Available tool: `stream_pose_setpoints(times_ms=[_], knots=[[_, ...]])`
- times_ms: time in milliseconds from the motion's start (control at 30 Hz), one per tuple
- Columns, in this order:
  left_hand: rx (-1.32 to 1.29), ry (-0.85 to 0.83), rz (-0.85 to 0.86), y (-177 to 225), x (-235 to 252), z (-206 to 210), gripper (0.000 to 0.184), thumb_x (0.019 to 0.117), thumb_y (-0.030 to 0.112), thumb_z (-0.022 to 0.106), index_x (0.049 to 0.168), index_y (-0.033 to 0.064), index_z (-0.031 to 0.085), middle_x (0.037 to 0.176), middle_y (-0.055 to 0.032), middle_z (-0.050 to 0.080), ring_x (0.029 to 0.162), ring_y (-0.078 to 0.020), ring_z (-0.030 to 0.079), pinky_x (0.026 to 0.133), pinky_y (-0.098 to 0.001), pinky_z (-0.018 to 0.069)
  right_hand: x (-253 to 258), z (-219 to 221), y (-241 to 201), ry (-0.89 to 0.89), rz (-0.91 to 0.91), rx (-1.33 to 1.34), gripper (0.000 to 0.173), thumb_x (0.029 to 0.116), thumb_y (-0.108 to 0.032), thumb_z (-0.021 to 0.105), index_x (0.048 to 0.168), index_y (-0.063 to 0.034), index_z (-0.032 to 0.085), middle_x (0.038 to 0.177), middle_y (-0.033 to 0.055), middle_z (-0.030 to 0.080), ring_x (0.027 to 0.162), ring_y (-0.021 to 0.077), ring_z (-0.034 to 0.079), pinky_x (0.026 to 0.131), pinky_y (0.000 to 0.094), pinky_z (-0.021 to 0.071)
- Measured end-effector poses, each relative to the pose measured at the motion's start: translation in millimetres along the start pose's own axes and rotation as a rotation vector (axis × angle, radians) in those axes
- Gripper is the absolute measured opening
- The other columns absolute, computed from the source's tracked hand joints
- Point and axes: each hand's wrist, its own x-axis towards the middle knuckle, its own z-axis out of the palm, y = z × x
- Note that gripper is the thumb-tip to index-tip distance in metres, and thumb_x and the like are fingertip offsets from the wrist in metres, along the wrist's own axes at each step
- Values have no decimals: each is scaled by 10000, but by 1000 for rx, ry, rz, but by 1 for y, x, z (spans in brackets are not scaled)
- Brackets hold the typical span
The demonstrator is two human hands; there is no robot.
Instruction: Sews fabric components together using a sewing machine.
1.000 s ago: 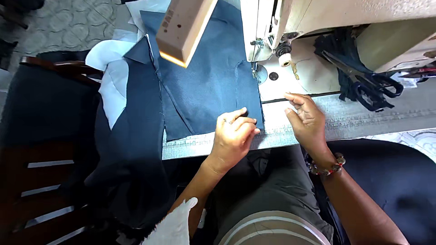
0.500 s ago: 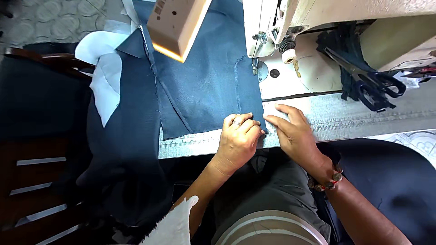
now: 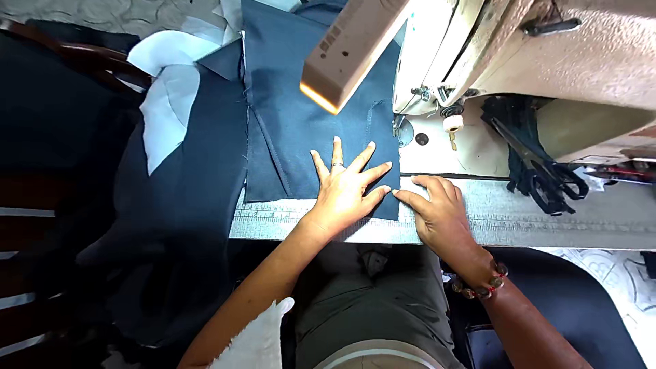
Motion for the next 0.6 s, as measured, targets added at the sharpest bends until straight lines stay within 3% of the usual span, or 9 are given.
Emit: stream_pose_setpoints(times_ms=[267, 400, 500, 600], knots=[[4, -104, -52, -13, 40, -7, 480, 1024, 534, 480, 1455, 353, 593, 1669, -26, 337, 1535, -548, 92, 1041, -875, -51, 31, -1, 11, -45, 35, -71, 387, 903, 9, 583, 1182, -172, 781, 1099, 215, 652, 1015, 424, 606, 792, 547, 461], [1, -113, -58, -21, 62, -10, 485, 1023, 533, 494, 1467, 355, 579, 1671, -31, 332, 1540, -535, 94, 1040, -872, -67, 42, -6, 10, -92, 66, -101, 406, 929, 8, 588, 1266, -160, 738, 1155, 228, 623, 1014, 419, 594, 779, 544, 458], [7, -125, -65, -24, 77, -14, 489, 1031, 533, 494, 1479, 352, 564, 1672, -42, 328, 1543, -526, 98, 1038, -868, -66, 28, -3, 5, -42, 68, -77, 396, 949, -56, 580, 1320, -129, 699, 1174, 230, 637, 1028, 425, 617, 801, 555, 487], [-11, -141, -76, -27, 92, -17, 488, 1037, 515, 499, 1489, 339, 555, 1679, -40, 312, 1554, -501, 83, 1047, -863, -52, -4, -5, -2, -7, 79, -1, 346, 979, -158, 557, 1288, -122, 707, 1209, 204, 650, 1073, 397, 632, 830, 550, 513]])
